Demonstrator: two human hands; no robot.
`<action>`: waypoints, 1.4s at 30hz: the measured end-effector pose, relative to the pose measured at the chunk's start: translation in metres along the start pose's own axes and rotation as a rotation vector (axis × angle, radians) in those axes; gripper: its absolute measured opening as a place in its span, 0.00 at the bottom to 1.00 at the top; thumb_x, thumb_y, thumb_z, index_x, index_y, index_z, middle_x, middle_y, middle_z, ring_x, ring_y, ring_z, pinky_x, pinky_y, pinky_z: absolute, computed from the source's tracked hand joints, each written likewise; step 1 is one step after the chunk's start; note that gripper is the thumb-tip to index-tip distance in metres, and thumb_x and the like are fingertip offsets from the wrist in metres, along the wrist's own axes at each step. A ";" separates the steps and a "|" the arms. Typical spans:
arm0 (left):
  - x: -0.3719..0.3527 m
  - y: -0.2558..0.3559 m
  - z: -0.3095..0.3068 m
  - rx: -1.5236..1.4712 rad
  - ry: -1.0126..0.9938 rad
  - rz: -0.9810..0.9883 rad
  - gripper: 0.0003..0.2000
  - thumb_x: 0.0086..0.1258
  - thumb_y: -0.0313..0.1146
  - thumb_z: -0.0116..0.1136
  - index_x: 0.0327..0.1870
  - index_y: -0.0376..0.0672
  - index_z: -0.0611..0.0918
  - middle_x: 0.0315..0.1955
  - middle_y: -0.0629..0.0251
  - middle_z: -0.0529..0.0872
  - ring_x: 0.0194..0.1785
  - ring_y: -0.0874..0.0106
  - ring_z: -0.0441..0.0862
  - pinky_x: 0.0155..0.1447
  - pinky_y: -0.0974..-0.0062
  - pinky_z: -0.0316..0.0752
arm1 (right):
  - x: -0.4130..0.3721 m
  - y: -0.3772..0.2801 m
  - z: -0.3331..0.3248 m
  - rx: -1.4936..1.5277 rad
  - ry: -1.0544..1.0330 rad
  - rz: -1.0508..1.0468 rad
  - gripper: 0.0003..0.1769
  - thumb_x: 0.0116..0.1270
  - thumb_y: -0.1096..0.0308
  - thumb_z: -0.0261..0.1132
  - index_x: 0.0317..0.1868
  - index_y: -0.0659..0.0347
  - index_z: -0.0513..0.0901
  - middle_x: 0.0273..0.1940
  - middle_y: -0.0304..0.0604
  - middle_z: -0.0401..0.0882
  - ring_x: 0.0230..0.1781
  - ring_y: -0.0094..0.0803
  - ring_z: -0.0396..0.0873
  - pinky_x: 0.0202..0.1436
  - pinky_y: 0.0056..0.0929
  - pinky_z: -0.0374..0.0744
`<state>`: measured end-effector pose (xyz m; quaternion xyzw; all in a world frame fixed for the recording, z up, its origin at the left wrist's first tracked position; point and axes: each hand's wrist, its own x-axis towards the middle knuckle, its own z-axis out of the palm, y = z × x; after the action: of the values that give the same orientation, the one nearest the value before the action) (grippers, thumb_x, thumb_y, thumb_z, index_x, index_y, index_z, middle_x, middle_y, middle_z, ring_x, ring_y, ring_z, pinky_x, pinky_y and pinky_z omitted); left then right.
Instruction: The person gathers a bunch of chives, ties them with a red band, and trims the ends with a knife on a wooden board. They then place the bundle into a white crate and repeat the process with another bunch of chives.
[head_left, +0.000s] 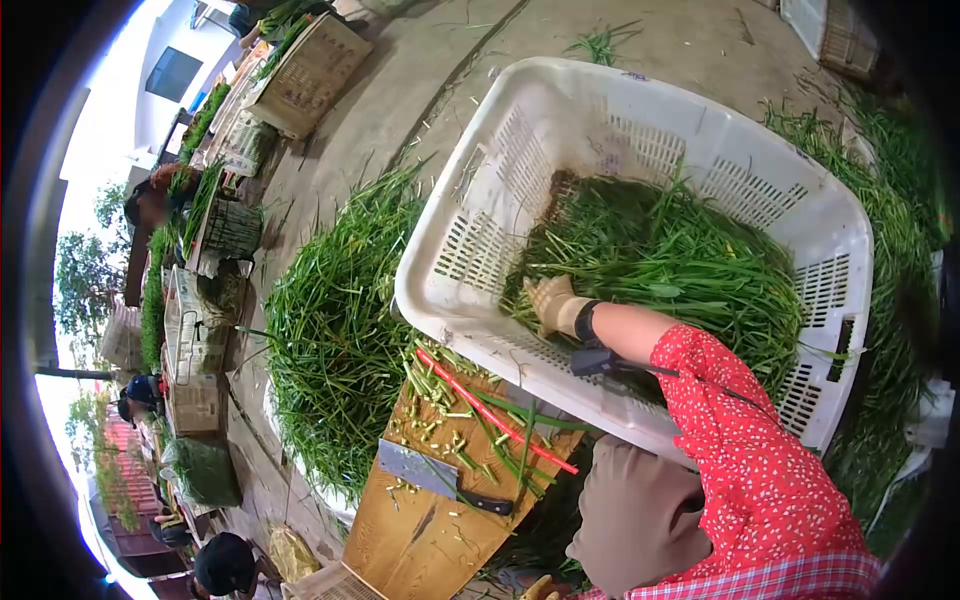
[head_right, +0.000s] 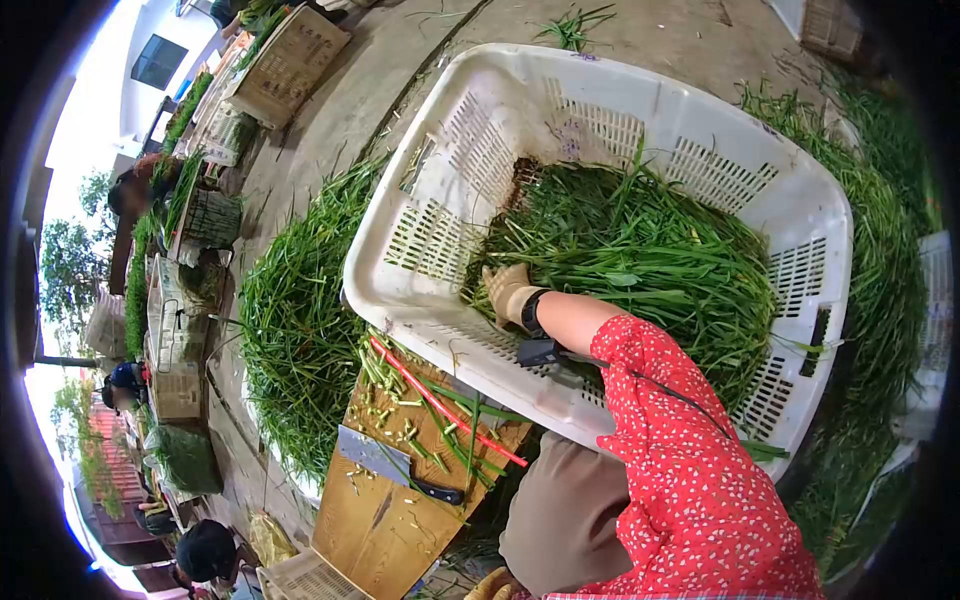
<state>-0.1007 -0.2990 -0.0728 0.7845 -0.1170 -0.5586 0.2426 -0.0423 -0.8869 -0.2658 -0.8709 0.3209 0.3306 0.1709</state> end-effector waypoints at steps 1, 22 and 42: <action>0.002 0.000 0.001 -0.006 -0.004 -0.001 0.23 0.77 0.27 0.57 0.71 0.35 0.71 0.56 0.57 0.84 0.56 0.69 0.82 0.61 0.73 0.77 | -0.001 0.000 0.000 -0.020 -0.001 0.001 0.71 0.53 0.29 0.71 0.82 0.58 0.41 0.82 0.39 0.48 0.81 0.37 0.54 0.74 0.61 0.62; 0.078 0.248 -0.025 0.353 0.033 0.581 0.22 0.71 0.25 0.63 0.66 0.35 0.77 0.54 0.58 0.86 0.58 0.71 0.83 0.62 0.74 0.77 | -0.062 0.035 -0.027 0.498 0.275 -0.211 0.40 0.51 0.60 0.71 0.65 0.69 0.74 0.50 0.60 0.84 0.51 0.52 0.84 0.50 0.42 0.82; 0.106 0.276 -0.002 0.128 -0.078 0.647 0.22 0.71 0.27 0.64 0.66 0.39 0.78 0.53 0.57 0.88 0.58 0.70 0.85 0.62 0.73 0.76 | -0.063 0.051 -0.016 0.766 0.126 -0.454 0.35 0.48 0.59 0.78 0.58 0.64 0.82 0.48 0.53 0.87 0.47 0.40 0.85 0.52 0.35 0.81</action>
<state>-0.0376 -0.5827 -0.0182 0.6982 -0.4042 -0.4737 0.3531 -0.1051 -0.9046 -0.2155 -0.8115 0.2305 0.0884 0.5296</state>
